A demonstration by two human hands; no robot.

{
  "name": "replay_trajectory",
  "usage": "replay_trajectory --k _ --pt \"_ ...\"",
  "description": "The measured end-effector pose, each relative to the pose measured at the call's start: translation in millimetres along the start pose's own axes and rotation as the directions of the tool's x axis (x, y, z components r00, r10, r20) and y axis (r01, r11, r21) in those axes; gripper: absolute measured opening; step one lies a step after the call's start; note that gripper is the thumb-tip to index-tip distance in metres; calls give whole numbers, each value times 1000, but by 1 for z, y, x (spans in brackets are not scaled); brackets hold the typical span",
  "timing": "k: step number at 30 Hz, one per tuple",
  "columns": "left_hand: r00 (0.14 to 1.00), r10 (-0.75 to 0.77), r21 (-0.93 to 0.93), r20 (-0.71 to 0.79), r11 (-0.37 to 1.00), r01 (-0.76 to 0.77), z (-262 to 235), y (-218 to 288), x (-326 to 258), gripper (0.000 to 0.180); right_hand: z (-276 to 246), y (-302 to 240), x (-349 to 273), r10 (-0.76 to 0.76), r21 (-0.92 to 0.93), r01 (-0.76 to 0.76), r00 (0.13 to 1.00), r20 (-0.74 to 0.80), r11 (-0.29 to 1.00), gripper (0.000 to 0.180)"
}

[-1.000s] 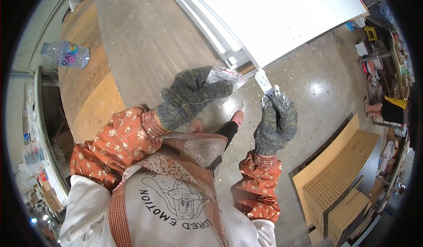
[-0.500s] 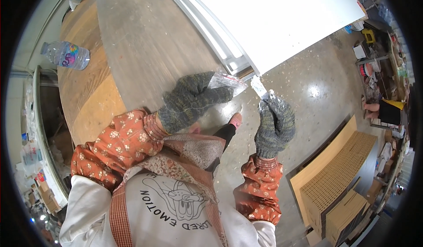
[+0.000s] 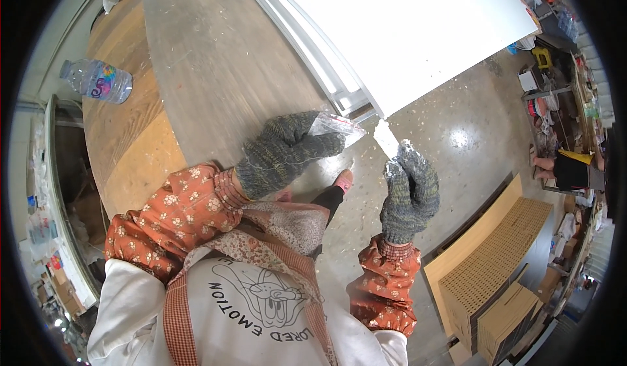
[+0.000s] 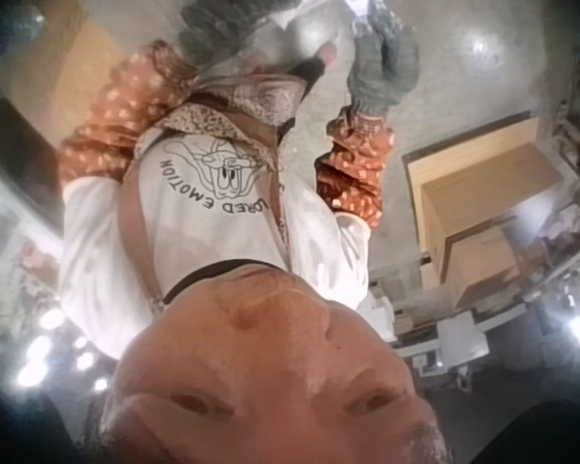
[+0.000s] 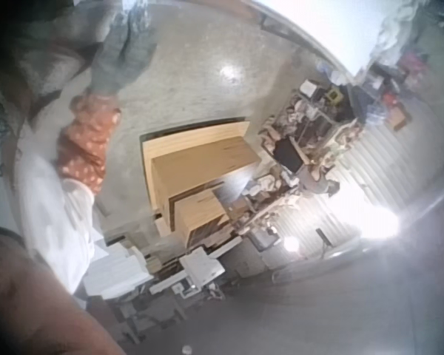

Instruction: The person wipes white boards with a cloth, sands their edges using a sanding block, and applies adhesive to the edges before scraping off excess residue with a scraper and wiping the surfaces.

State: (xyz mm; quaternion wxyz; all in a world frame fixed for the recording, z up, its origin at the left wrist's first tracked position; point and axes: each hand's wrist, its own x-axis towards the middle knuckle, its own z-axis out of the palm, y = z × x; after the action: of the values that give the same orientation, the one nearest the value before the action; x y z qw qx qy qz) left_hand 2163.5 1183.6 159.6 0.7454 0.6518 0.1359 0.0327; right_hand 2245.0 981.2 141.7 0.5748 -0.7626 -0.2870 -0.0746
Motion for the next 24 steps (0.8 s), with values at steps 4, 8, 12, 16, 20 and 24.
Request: replay_trajectory --k 4,8,12,16,20,24 --pt "999 33 81 -2 996 -33 -3 0 -1 23 0 -4 9 -50 -49 51 998 29 997 26" --pt "981 193 192 25 962 -194 -3 -3 0 23 -3 -5 1 47 -26 -46 998 43 999 26" --pt "1000 7 59 -11 998 -6 -4 -6 -1 23 -6 -10 4 29 80 -30 1000 7 996 25" --pt "966 255 230 52 938 -260 -8 -8 -2 23 -3 -13 9 -1 46 -1 999 51 999 27" --pt "998 58 -36 40 998 -57 1 -7 4 23 -11 -23 -2 253 89 -255 967 42 963 27" --pt "989 140 92 54 985 -145 -13 -14 1 24 -17 -43 -2 305 253 -296 952 2 921 26"
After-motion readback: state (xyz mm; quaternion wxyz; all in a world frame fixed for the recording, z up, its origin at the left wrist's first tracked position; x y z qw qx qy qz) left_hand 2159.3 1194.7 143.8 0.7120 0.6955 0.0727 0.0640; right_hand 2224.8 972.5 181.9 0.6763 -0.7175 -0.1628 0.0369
